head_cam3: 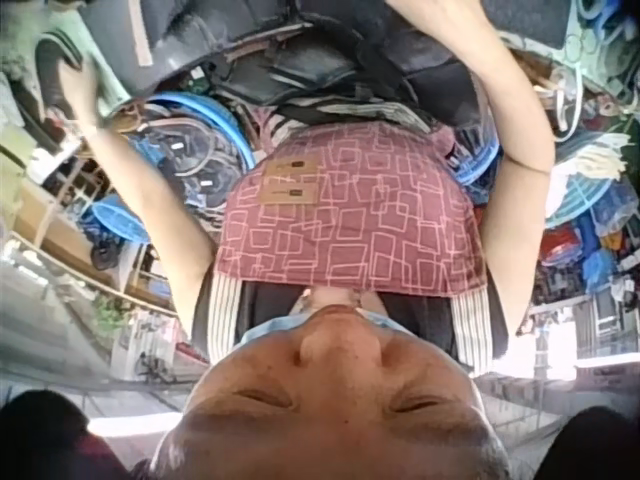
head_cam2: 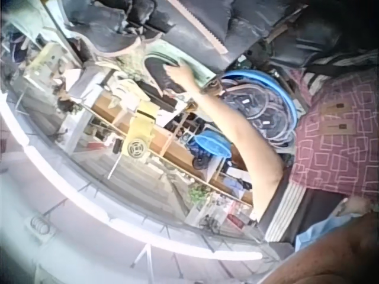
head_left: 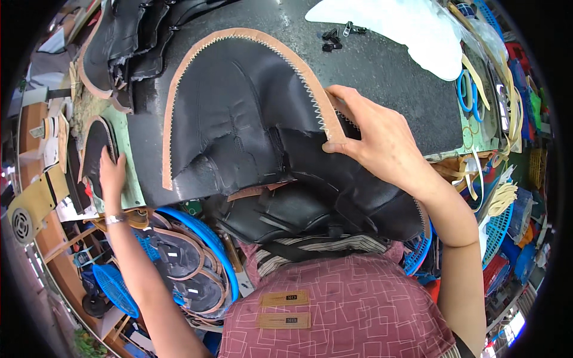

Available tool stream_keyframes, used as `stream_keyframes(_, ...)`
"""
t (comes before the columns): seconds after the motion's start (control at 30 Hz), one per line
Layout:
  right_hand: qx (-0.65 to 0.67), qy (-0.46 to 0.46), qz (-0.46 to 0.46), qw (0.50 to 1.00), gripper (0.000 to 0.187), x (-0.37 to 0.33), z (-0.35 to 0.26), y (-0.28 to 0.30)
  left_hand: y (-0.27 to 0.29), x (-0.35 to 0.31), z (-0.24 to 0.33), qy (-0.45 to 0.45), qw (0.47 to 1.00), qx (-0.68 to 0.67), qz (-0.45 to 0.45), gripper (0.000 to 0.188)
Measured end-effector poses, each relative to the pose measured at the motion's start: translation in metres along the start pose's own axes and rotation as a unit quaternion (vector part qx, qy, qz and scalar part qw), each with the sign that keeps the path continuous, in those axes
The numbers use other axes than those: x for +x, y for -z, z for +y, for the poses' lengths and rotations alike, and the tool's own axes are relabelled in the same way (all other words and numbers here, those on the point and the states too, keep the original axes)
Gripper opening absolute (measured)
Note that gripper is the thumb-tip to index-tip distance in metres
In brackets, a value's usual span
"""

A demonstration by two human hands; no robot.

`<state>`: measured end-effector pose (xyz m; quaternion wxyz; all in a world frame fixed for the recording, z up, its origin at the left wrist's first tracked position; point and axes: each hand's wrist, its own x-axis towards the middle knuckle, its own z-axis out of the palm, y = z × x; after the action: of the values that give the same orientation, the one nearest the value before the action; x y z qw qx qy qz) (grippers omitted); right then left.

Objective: The person uses a hammer and a metal tool to shape the toe area of a black shoe upper. They then retrieve a stack of shoe parts from a basket and use a blue pen to mark a piece of dark fabric. Finally, the person attaches a zipper to the shoe upper by hand, securing it with small black clips.

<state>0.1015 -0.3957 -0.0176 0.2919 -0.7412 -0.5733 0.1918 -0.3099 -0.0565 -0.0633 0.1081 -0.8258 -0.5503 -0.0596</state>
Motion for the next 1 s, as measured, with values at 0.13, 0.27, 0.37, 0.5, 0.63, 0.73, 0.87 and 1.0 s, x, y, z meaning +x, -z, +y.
stream_keyframes(0.13, 0.006, -0.009, -0.005, 1.0, 0.056, -0.001, -0.001, 0.003, 0.005, -0.023, -0.017, -0.021, 0.995, 0.054, 0.077, 0.031)
stream_keyframes(0.27, 0.015, -0.051, -0.062, 0.997, 0.058, 0.006, -0.01, 0.014, 0.082, -0.02, -0.012, 0.122, 0.986, -0.058, 0.101, 0.021)
stream_keyframes(0.37, 0.011, -0.079, -0.112, 0.991, 0.061, 0.011, -0.012, 0.019, 0.117, -0.01, 0.027, 0.024, 0.986, -0.055, 0.157, 0.028)
stream_keyframes(0.5, -0.035, -0.044, -0.039, 0.998, 0.055, 0.013, -0.015, 0.028, 0.119, 0.025, 0.023, 0.055, 0.97, -0.215, 0.096, 0.037)
stream_keyframes(0.63, 0.095, -0.013, 0.094, 0.991, 0.039, 0.007, -0.04, 0.047, 0.174, 0.015, 0.095, 0.096, 0.769, -0.631, 0.031, 0.021)
stream_keyframes(0.73, 0.278, 0.004, -0.058, 0.959, 0.038, 0.013, -0.058, 0.044, 0.168, -0.016, 0.18, -0.091, 0.824, -0.557, -0.053, 0.02)
stream_keyframes(0.87, 0.096, 0.193, 0.13, 0.968, 0.033, 0.037, -0.064, 0.014, 0.14, -0.047, 0.291, 0.055, 0.518, -0.785, -0.336, 0.016)
stream_keyframes(1.0, 0.147, 0.071, 0.101, 0.981, 0.023, 0.031, -0.045, 0.008, 0.112, -0.056, 0.31, -0.236, 0.809, -0.526, -0.118, 0.019)
